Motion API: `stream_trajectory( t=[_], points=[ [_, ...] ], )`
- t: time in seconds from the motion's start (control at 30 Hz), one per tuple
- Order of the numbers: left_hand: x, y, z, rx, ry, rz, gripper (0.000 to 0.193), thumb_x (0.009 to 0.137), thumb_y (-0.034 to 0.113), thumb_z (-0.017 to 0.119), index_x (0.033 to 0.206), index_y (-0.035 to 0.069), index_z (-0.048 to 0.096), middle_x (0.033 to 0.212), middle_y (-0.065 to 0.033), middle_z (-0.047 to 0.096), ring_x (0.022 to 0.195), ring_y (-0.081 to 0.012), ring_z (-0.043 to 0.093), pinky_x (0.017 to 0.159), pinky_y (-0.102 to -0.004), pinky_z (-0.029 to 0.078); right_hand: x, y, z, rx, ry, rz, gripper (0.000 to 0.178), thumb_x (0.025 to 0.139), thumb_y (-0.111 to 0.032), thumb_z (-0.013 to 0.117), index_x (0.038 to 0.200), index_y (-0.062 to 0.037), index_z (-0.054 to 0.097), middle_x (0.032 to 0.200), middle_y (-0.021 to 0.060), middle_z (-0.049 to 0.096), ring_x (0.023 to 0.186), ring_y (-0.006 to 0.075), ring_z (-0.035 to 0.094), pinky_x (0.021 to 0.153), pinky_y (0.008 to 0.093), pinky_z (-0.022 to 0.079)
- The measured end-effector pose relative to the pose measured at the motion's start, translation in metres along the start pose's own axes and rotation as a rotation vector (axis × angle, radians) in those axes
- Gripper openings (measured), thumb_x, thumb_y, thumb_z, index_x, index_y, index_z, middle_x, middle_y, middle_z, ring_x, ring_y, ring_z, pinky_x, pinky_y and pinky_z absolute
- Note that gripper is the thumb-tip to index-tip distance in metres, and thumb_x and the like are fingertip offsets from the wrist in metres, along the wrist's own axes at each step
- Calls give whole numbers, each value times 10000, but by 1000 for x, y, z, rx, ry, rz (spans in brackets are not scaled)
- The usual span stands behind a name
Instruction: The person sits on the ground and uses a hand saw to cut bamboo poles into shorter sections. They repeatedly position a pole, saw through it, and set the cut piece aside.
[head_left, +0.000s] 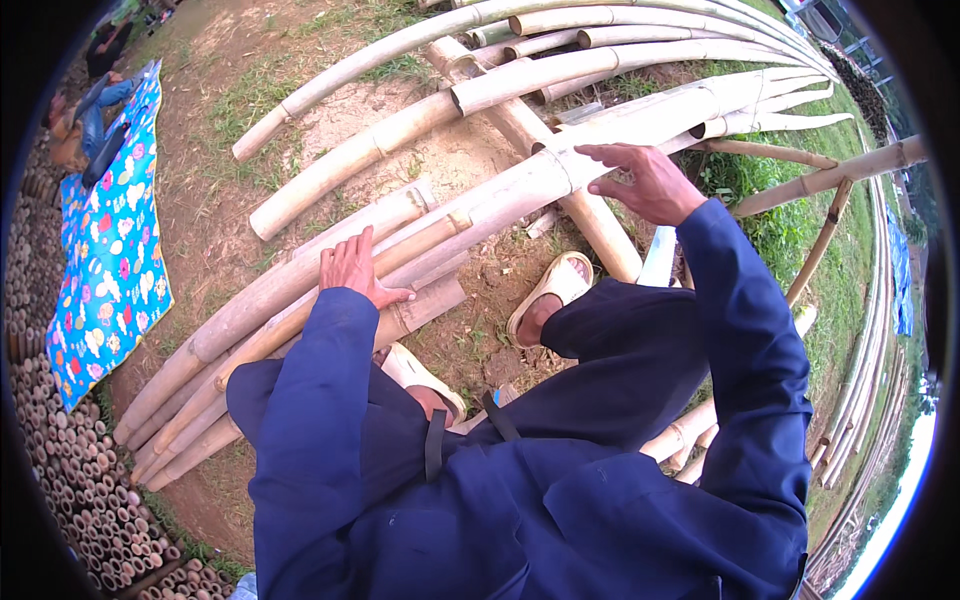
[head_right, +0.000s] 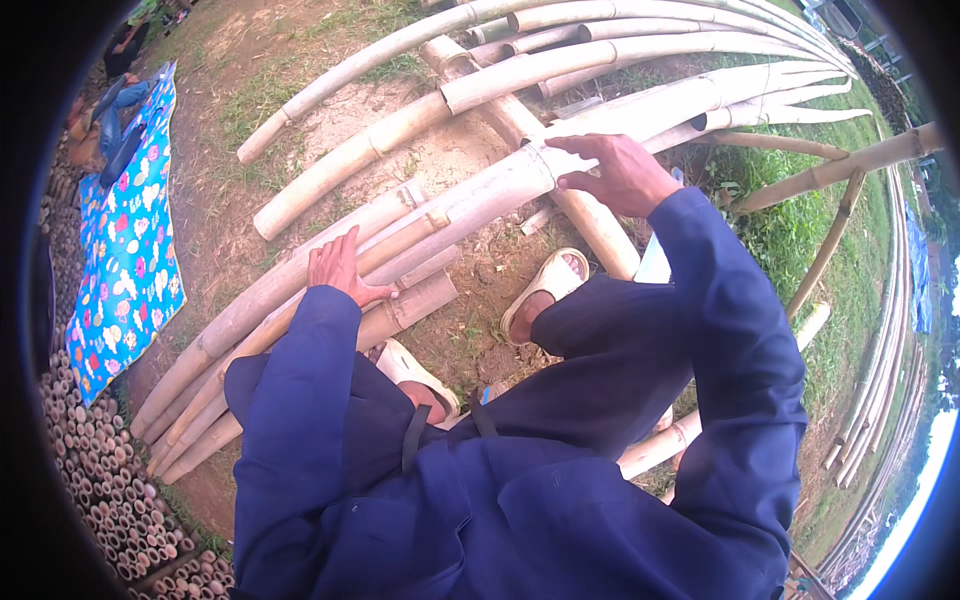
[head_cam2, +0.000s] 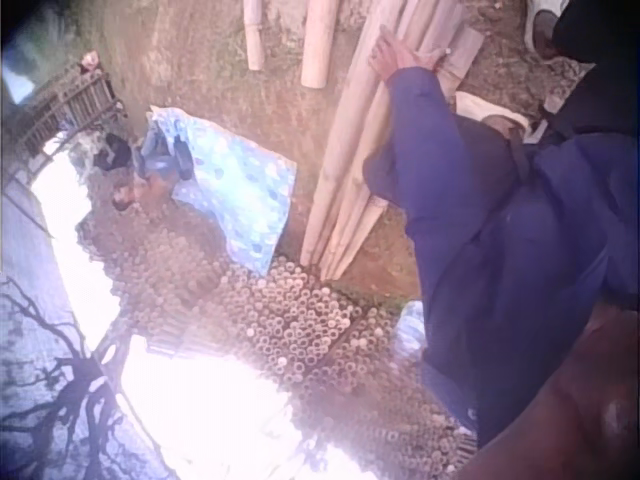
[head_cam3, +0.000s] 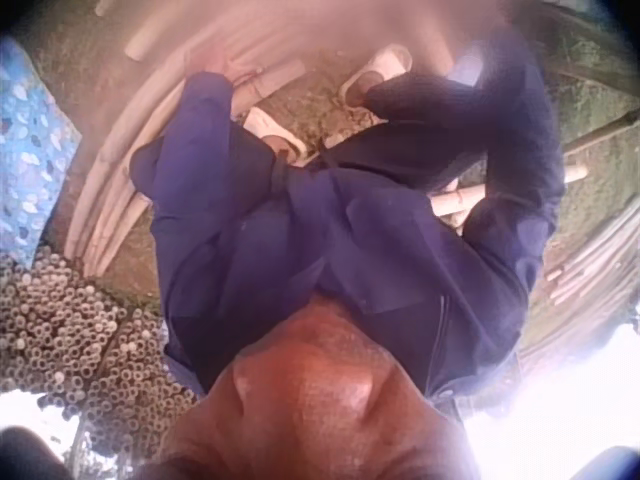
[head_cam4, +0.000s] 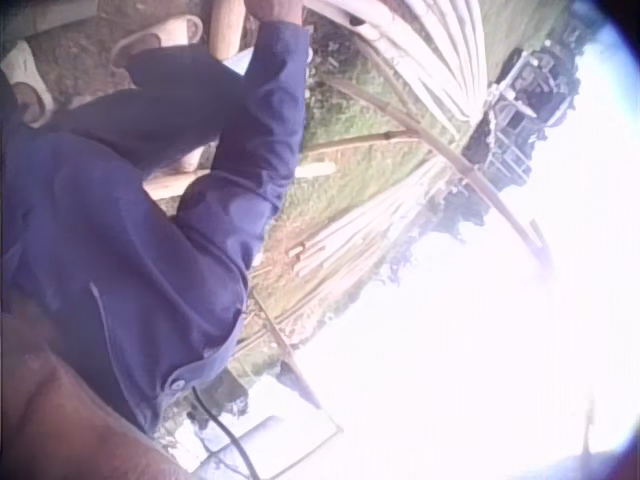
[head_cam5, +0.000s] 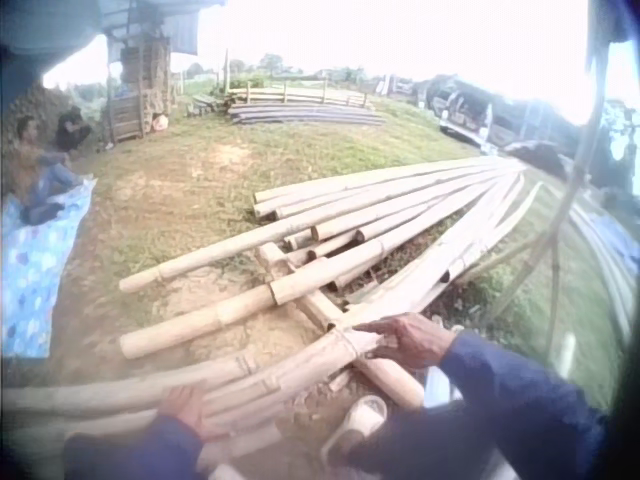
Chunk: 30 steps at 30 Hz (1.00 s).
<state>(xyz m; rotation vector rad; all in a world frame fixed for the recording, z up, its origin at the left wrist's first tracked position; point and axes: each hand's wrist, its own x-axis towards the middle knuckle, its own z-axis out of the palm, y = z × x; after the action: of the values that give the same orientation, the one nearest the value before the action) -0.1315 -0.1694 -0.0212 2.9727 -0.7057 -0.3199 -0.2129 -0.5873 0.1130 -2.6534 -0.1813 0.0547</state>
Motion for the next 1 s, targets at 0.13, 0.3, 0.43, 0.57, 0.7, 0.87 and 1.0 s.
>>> stream_trajectory(
  t=[0.13,0.3,0.43,0.57,0.7,0.87,1.0],
  points=[
    [9,7,5,-33,6,36,1282,519,582,966,1531,64,372,1360,-154,611,1300,-306,547,1126,-458,353,-121,115,-7,107,296,605,377,914,-228,739,1253,-65,716,1007,186,774,907,307,753,826,396,572],
    [11,-4,17,-135,65,61,1194,546,509,977,1503,73,412,1306,-186,653,1258,-364,586,1082,-475,395,-247,166,152,134,451,925,280,898,-246,738,1118,-94,653,860,160,741,834,361,724,758,455,548],
    [23,16,11,-183,16,129,1169,541,491,979,1481,69,426,1325,-203,648,1253,-373,594,1082,-481,400,-331,179,291,-96,512,876,289,908,-253,708,1102,-63,608,1010,200,684,915,446,685,761,529,525],
    [9,0,6,-129,21,64,1193,487,487,1002,1464,78,455,1295,-191,656,1227,-354,601,1056,-461,416,-279,151,316,48,202,1059,281,910,-250,707,1093,-61,610,1002,203,683,912,446,685,759,530,525],
    [12,11,6,-123,29,94,1190,481,493,1004,1455,81,459,1279,-199,663,1229,-357,598,1058,-461,410,-264,151,314,82,125,1066,274,912,-248,707,1085,-58,611,994,205,683,909,447,685,757,531,525],
    [9,1,5,-117,27,69,1213,478,540,993,1455,70,449,1287,-200,660,1238,-352,593,1074,-466,394,-238,155,317,104,41,1001,265,914,-244,706,1075,-54,613,984,208,683,905,448,685,755,533,525],
    [10,-3,10,-114,25,74,1222,482,566,986,1460,70,447,1290,-194,659,1241,-343,592,1079,-463,387,-242,154,322,130,-21,994,259,916,-242,706,1067,-52,615,976,211,682,903,449,685,753,534,524]
  ],
)
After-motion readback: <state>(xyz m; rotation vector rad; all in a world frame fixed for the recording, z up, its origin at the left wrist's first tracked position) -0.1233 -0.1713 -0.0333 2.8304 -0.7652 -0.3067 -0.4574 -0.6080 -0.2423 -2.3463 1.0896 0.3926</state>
